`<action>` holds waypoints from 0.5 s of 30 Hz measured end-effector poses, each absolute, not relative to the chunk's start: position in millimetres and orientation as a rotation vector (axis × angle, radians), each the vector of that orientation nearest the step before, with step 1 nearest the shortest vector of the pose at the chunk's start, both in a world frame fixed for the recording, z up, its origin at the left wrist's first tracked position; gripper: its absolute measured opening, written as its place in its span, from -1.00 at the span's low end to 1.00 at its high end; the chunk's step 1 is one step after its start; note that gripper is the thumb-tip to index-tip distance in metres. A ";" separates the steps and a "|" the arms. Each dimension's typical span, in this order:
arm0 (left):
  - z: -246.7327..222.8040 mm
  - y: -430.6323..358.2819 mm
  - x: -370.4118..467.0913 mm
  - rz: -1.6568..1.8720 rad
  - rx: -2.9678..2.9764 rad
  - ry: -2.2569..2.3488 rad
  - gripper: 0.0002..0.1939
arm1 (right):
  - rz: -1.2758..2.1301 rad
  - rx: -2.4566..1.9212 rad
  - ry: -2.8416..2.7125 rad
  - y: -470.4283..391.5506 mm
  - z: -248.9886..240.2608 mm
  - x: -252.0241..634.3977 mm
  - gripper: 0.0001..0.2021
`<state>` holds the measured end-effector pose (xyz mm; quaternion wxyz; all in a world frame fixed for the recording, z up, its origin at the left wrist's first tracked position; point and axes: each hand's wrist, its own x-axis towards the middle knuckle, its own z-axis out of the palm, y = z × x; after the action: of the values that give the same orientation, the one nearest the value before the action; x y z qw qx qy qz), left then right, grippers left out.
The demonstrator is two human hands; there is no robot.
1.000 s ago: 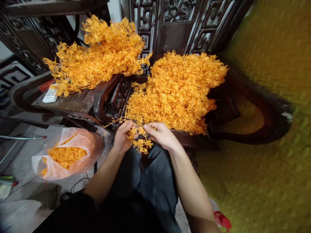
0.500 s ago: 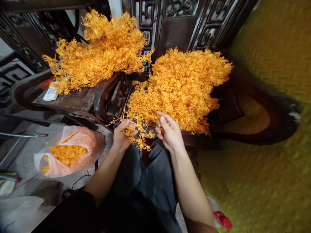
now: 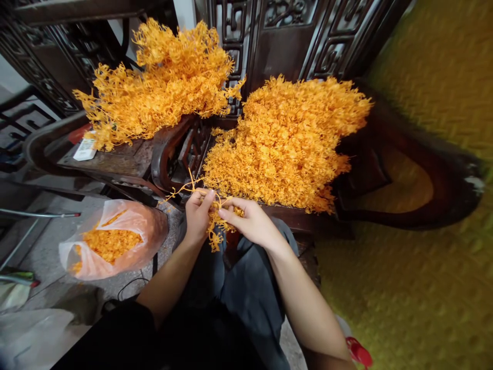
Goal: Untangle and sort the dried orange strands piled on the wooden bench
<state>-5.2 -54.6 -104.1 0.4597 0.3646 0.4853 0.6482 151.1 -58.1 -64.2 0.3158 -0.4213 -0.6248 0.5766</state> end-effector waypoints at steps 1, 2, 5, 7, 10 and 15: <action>-104.2 -54.6 -5.1 1.604 0.925 1.211 -0.65 | 1.465 -1.111 -1.682 -59.8 -63.1 150.7 -0.68; -104.2 -54.8 -4.9 1.603 0.945 1.215 -0.65 | 1.424 -1.112 -1.710 -61.2 -62.7 150.3 -0.69; -105.2 -56.0 -4.2 1.577 0.977 1.173 -0.62 | 1.356 -1.126 -1.752 -65.6 -65.0 149.2 -0.69; -107.0 -56.5 -3.2 1.568 0.975 1.137 -0.62 | 1.347 -1.171 -1.719 -69.1 -68.5 149.0 -0.67; -110.1 -55.5 -0.7 1.608 0.869 1.090 -0.64 | 1.350 -1.215 -1.594 -74.5 -75.6 149.5 -0.63; -109.2 -52.1 2.4 1.642 0.726 0.995 -0.57 | 1.240 -1.172 -1.244 -76.7 -89.1 148.4 -0.63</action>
<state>2.4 -52.1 -109.2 0.5179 0.3025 0.4147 0.6843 148.4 -76.7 -89.1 0.4927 -0.4830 -0.5126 0.5110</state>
